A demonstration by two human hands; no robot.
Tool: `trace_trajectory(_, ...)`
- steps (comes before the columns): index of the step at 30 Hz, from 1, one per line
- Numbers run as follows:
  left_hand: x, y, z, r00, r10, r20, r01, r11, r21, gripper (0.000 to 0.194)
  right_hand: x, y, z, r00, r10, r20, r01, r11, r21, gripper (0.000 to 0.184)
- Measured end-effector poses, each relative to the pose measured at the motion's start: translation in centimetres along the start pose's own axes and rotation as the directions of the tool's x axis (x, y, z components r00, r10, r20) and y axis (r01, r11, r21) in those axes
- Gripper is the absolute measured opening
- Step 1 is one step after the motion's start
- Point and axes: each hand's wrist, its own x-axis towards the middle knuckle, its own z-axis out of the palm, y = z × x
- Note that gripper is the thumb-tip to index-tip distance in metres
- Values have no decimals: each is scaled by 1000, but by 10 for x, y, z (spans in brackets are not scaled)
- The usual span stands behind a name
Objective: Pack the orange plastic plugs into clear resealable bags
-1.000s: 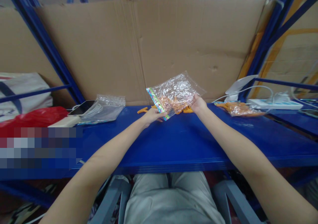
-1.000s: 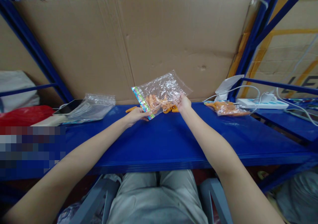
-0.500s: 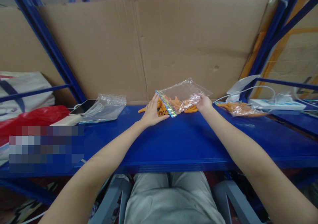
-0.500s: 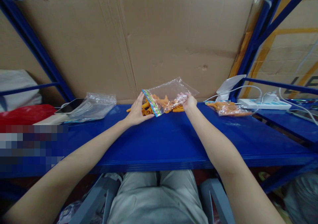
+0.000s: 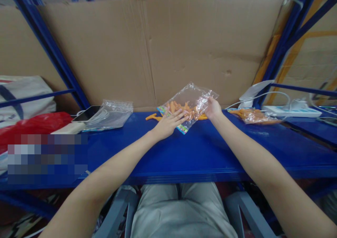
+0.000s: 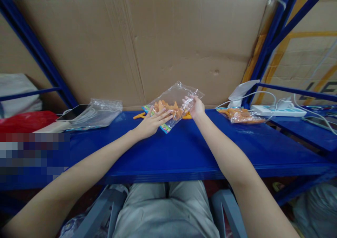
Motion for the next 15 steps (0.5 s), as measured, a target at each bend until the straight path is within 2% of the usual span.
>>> trace_trajectory(3,3,-12,-11,998,-62,-7,62,998,-13,68,-4,-5,1,997,-57,44,58,998,-28,19)
trace_trajectory(7,0,-47,-37,967,-228,-115,228,974,-14,64,-14,-9,6,997,-58,58,63,994,-87,20)
trace_trajectory(9,-10,-64,-53,931,-325,-168,330,944,1,60,-18,-7,8,995,-58,78,68,987,-142,14)
trace_trajectory(11,-25,-76,-69,876,-437,-206,456,889,52,55,-21,-4,10,995,-58,84,74,975,-208,9)
trace_trajectory(15,-62,-81,-99,765,-616,-188,643,714,276,54,-25,5,11,994,-20,105,57,931,-359,5)
